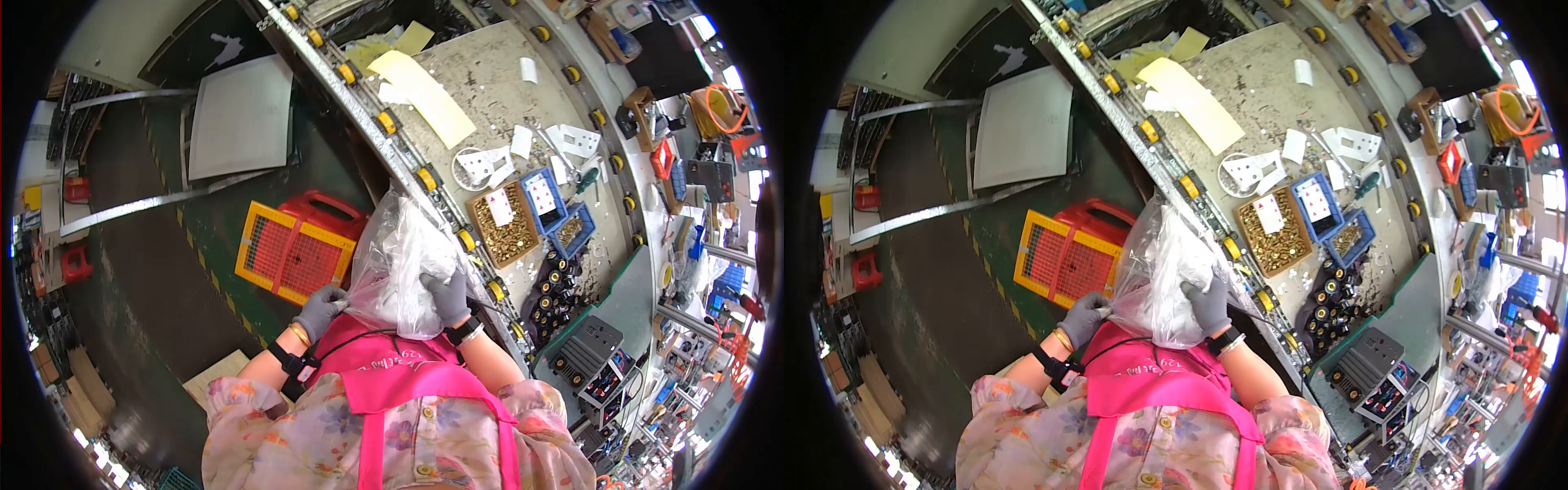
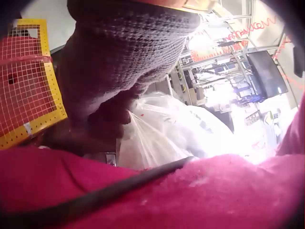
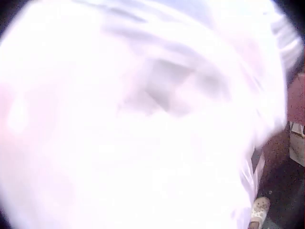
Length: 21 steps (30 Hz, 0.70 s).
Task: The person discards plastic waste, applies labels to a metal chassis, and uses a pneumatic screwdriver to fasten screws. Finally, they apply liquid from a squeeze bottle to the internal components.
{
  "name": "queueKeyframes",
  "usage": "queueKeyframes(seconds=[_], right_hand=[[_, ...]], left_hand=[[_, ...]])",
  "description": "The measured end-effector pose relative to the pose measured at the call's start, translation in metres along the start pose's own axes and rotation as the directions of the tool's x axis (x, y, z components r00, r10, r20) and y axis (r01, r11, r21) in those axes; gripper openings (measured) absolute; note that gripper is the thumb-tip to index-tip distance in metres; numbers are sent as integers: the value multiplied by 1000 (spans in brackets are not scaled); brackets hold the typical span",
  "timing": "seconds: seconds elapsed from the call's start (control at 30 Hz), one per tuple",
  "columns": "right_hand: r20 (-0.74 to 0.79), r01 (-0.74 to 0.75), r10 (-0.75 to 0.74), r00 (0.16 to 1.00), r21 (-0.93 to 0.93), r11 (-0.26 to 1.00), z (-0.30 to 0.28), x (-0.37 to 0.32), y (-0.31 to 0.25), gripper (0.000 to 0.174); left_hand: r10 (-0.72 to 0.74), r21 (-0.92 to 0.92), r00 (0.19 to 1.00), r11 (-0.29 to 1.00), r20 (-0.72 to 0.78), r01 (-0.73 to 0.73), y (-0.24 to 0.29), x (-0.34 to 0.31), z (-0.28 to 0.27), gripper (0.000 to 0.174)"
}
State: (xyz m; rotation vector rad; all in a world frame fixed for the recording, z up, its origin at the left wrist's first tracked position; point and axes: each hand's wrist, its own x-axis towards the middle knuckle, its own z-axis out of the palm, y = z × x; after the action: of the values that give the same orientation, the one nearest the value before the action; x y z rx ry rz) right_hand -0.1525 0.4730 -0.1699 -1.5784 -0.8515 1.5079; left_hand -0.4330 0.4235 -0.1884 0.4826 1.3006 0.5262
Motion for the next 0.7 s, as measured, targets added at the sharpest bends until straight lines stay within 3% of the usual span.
queueKeyframes(seconds=[0.03, 0.1, 0.4, 0.53, 0.57, 0.6, 0.7], right_hand=[[-8, 32, -31, 999, 104, 994, -8, -2, -10, 34], [31, -41, 35, 999, 207, 977, -23, -11, -33, 39], [293, -213, 105, 950, 364, 907, -69, -9, -88, 50], [329, -282, 192, 925, 252, 926, -91, -1, -103, 55], [323, -297, 222, 920, 204, 933, -95, 1, -108, 56], [310, -220, 163, 937, 160, 962, -97, 3, -116, 54], [348, -315, 257, 902, 118, 942, -110, 10, -142, 54]], left_hand=[[17, 2, 999, 1000, -43, -16, 2, 0, -2, 8], [43, 2, 995, 999, -95, -42, 8, 3, -10, 8], [108, 292, 988, 954, -114, -71, 30, 38, -21, 8], [98, 421, 993, 905, -69, -60, 34, 53, -15, 7], [89, 384, 993, 922, -72, -55, 37, 55, -14, 6], [80, 346, 994, 937, -75, -49, 38, 58, -13, 6], [86, 366, 995, 929, -55, -60, 31, 78, -19, 9]])
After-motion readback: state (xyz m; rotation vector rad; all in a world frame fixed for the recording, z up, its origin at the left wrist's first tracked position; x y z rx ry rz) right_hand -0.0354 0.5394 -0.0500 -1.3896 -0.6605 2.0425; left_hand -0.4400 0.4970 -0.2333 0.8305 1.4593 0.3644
